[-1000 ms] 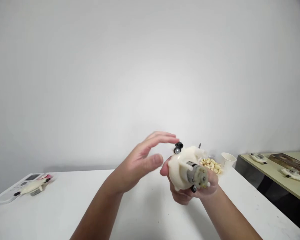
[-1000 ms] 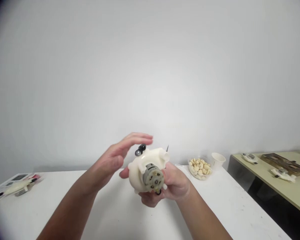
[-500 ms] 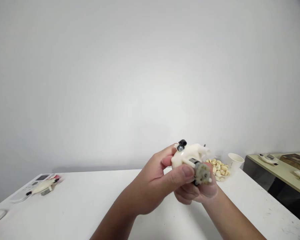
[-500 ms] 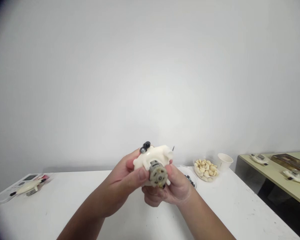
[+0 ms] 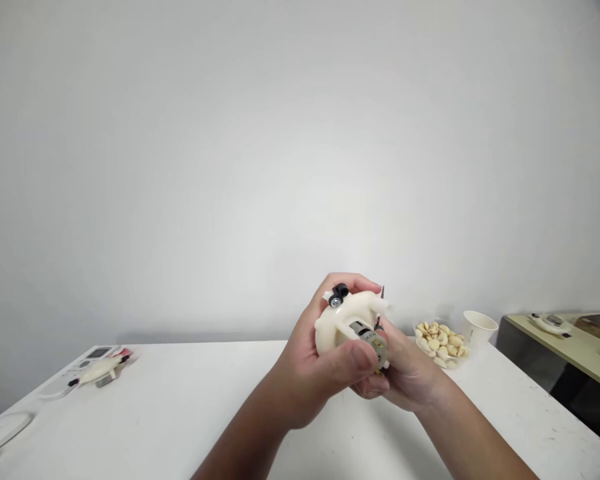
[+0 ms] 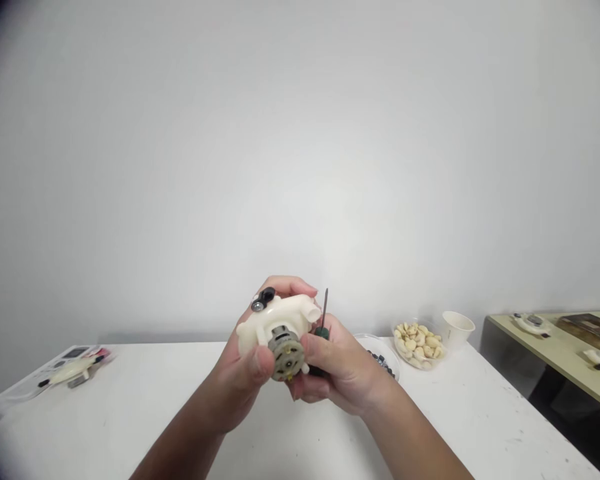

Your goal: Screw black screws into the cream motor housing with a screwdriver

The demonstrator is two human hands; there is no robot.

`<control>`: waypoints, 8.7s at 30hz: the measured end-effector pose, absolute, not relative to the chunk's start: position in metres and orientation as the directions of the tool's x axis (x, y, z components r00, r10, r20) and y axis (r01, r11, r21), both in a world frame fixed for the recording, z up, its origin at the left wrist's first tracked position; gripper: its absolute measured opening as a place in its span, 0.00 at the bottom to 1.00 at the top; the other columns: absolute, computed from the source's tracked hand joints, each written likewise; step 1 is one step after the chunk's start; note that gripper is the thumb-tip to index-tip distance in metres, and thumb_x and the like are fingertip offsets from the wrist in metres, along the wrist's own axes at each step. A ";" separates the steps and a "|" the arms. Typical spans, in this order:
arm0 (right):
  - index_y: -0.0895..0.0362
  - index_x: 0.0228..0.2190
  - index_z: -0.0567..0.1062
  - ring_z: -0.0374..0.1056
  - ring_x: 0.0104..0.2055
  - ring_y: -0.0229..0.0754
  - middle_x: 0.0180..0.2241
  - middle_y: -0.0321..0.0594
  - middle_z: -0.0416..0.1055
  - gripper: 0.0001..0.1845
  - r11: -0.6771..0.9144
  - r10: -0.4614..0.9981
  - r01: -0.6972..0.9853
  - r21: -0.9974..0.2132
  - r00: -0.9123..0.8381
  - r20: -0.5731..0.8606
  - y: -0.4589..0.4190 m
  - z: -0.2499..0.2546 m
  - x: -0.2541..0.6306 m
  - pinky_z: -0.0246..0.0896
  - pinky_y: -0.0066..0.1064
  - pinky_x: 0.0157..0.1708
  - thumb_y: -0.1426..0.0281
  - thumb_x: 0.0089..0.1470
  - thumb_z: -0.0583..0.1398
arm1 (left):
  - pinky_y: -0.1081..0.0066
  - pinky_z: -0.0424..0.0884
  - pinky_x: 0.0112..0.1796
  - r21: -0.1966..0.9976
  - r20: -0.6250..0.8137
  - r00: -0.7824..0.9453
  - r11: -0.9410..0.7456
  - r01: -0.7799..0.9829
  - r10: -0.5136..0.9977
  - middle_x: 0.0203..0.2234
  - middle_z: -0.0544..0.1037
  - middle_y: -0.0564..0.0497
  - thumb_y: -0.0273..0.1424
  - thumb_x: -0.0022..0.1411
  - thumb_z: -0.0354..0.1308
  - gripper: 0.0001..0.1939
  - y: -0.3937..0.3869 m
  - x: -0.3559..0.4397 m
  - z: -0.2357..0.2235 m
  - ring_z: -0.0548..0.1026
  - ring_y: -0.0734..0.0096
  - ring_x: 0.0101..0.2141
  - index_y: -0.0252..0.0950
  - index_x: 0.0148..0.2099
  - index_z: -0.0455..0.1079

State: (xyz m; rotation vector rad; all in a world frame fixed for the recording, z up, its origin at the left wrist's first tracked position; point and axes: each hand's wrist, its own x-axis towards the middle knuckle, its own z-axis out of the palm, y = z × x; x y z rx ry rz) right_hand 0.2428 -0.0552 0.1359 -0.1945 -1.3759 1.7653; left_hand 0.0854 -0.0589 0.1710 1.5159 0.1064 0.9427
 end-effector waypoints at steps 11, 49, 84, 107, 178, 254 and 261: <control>0.53 0.37 0.64 0.51 0.28 0.35 0.28 0.29 0.59 0.16 0.294 0.931 -0.152 -0.944 -0.179 0.319 -0.072 0.156 0.254 0.49 0.24 0.27 0.65 0.58 0.68 | 0.78 0.72 0.26 0.667 0.685 0.041 -0.603 -0.438 0.728 0.47 0.72 0.53 0.32 0.65 0.68 0.19 -0.069 0.097 0.182 0.74 0.80 0.28 0.48 0.53 0.64; 0.51 0.37 0.78 0.69 0.20 0.35 0.25 0.32 0.77 0.05 0.727 0.556 0.574 -0.377 -0.171 0.813 -0.124 0.188 0.270 0.55 0.25 0.16 0.71 0.65 0.61 | 0.71 0.68 0.38 0.708 0.685 0.362 -0.695 -0.125 0.633 0.51 0.66 0.46 0.25 0.59 0.67 0.16 -0.070 0.084 0.183 0.66 0.55 0.55 0.41 0.43 0.63; 0.49 0.45 0.82 0.62 0.20 0.34 0.25 0.34 0.72 0.10 0.720 0.424 0.635 -0.280 -0.083 0.902 -0.127 0.186 0.265 0.52 0.29 0.17 0.72 0.61 0.65 | 0.75 0.63 0.34 0.892 0.445 0.496 -0.321 -0.317 0.745 0.53 0.65 0.52 0.30 0.62 0.69 0.16 -0.076 0.083 0.191 0.64 0.79 0.33 0.40 0.44 0.63; 0.48 0.48 0.81 0.69 0.26 0.35 0.30 0.35 0.73 0.16 0.720 0.409 0.658 -0.218 -0.150 0.900 -0.127 0.185 0.271 0.61 0.28 0.20 0.76 0.60 0.66 | 0.79 0.57 0.26 0.876 0.411 0.548 -0.150 -0.458 0.728 0.53 0.68 0.49 0.33 0.61 0.69 0.17 -0.071 0.086 0.179 0.61 0.85 0.28 0.39 0.47 0.65; 0.56 0.26 0.68 0.51 0.24 0.35 0.22 0.31 0.58 0.24 0.269 0.960 0.567 -0.779 -0.223 0.169 -0.093 0.005 0.262 0.44 0.30 0.25 0.55 0.70 0.57 | 0.71 0.56 0.28 0.971 0.007 0.590 -0.145 0.187 0.807 0.26 0.60 0.59 0.26 0.62 0.56 0.09 -0.045 0.044 -0.006 0.56 0.74 0.26 0.40 0.41 0.57; 0.54 0.29 0.66 0.60 0.27 0.37 0.26 0.32 0.64 0.18 0.339 0.929 0.566 -0.751 -0.325 0.174 -0.100 0.014 0.265 0.51 0.30 0.27 0.61 0.72 0.55 | 0.68 0.60 0.34 0.877 0.310 0.500 -0.446 0.178 0.809 0.36 0.64 0.53 0.20 0.56 0.57 0.13 -0.047 0.041 -0.013 0.62 0.70 0.33 0.40 0.41 0.61; 0.53 0.34 0.70 0.62 0.28 0.39 0.28 0.34 0.66 0.16 0.360 0.920 0.547 -0.756 -0.341 0.191 -0.097 0.015 0.268 0.53 0.32 0.29 0.62 0.74 0.52 | 0.68 0.60 0.34 0.870 0.327 0.455 -0.452 0.199 0.829 0.36 0.64 0.53 0.19 0.56 0.57 0.15 -0.047 0.041 -0.015 0.62 0.71 0.33 0.40 0.41 0.60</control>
